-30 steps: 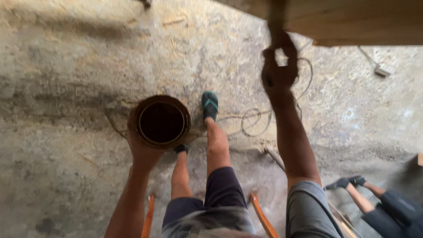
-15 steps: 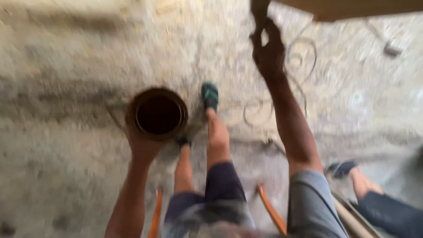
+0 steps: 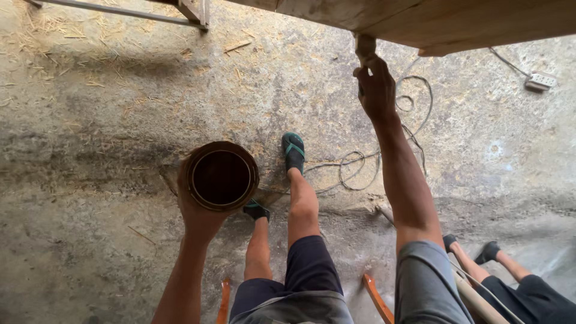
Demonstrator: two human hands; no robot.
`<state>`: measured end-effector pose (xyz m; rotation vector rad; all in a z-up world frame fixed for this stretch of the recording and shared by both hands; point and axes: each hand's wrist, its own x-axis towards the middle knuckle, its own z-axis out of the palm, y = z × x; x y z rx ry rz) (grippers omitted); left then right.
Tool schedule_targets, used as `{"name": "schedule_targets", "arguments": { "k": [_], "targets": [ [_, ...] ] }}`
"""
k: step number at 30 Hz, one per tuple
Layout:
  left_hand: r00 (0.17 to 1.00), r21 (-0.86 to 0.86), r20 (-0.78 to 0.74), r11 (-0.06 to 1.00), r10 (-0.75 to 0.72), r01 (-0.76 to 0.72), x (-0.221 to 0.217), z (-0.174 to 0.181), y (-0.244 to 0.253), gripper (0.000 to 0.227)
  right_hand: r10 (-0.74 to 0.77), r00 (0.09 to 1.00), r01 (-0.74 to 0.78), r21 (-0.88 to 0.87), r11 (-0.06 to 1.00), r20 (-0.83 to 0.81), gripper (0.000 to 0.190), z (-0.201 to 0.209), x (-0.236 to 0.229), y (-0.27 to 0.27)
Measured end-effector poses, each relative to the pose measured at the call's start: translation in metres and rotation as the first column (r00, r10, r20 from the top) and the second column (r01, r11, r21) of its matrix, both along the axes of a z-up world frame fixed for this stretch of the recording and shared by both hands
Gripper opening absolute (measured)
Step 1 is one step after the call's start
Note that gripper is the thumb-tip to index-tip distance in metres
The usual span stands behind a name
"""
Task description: The person applies wood stain to a wooden cabinet using a brush. They dip the brush into a can of stain and apply it to the underside and side panels of the cabinet, moving around the piece to reach different areas.
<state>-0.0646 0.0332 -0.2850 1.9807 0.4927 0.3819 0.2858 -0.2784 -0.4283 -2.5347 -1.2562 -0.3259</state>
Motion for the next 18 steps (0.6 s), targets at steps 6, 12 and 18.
{"name": "schedule_targets", "arguments": {
  "k": [6, 12, 18],
  "targets": [
    [1.000, -0.036, -0.012, 0.999, -0.006, 0.005, 0.003, 0.001, -0.005, 0.119, -0.042, 0.974, 0.073, 0.138, 0.988, -0.221, 0.019, 0.086, -0.015, 0.018],
    [0.999, -0.015, 0.021, 1.000, -0.026, 0.027, -0.008, 0.007, -0.006, 0.120, 0.012, 0.962, 0.218, 0.796, 0.565, -0.273, 0.013, 0.175, -0.003, 0.010],
    [0.994, -0.008, -0.071, 0.997, -0.079, 0.079, -0.005, 0.010, -0.002, 0.109, -0.245, 0.924, 0.290, 0.123, 0.949, -0.294, 0.011, 0.103, -0.043, 0.042]
  ]
}}
